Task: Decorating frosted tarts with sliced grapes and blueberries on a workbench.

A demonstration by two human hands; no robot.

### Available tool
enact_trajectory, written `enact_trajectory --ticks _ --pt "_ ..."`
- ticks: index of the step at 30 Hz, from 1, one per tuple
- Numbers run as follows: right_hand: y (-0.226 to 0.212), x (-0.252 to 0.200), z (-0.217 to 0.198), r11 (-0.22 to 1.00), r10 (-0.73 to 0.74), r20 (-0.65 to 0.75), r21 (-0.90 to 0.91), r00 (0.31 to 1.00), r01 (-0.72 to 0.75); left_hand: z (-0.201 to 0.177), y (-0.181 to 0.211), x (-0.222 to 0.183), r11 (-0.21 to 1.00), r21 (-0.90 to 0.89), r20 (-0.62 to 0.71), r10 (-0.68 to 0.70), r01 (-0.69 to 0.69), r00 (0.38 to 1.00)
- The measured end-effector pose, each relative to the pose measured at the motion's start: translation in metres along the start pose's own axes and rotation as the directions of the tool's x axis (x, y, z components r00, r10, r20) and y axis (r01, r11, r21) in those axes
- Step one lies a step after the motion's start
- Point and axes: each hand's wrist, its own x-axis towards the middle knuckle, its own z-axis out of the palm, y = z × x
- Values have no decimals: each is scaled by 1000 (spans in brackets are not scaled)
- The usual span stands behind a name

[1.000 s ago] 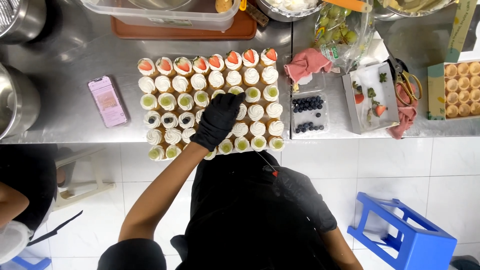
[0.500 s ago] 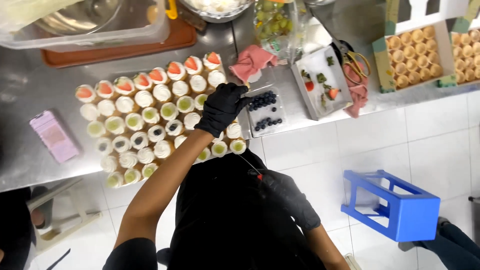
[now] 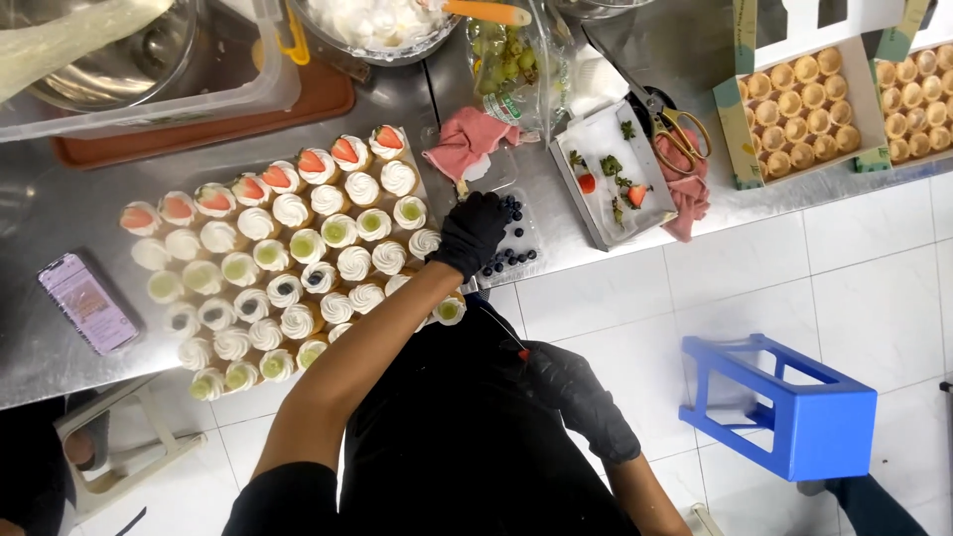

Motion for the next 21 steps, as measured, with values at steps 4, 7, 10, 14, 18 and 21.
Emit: enact_trajectory --ticks 4,7,10,14,18,21 --pt "-15 -5 6 941 -41 54 -334 998 56 -30 13 -3 980 -127 -119 -171 156 978" --pt "-29 -14 28 882 -138 97 -441 986 167 -52 13 -22 857 -501 -129 -211 120 969" --pt "-37 -18 53 931 -216 169 -260 962 255 -105 8 -51 249 -956 79 -295 157 952" --pt "-41 -19 87 936 -252 159 -211 955 282 -218 -12 -109 -505 -853 242 -154 134 958" --pt "-28 -17 127 937 -271 150 -185 951 296 -225 -27 -176 -724 -687 305 -199 70 931" --pt "-15 -16 168 907 -302 217 -234 928 349 -240 -44 -227 -929 -356 431 -257 -99 865"
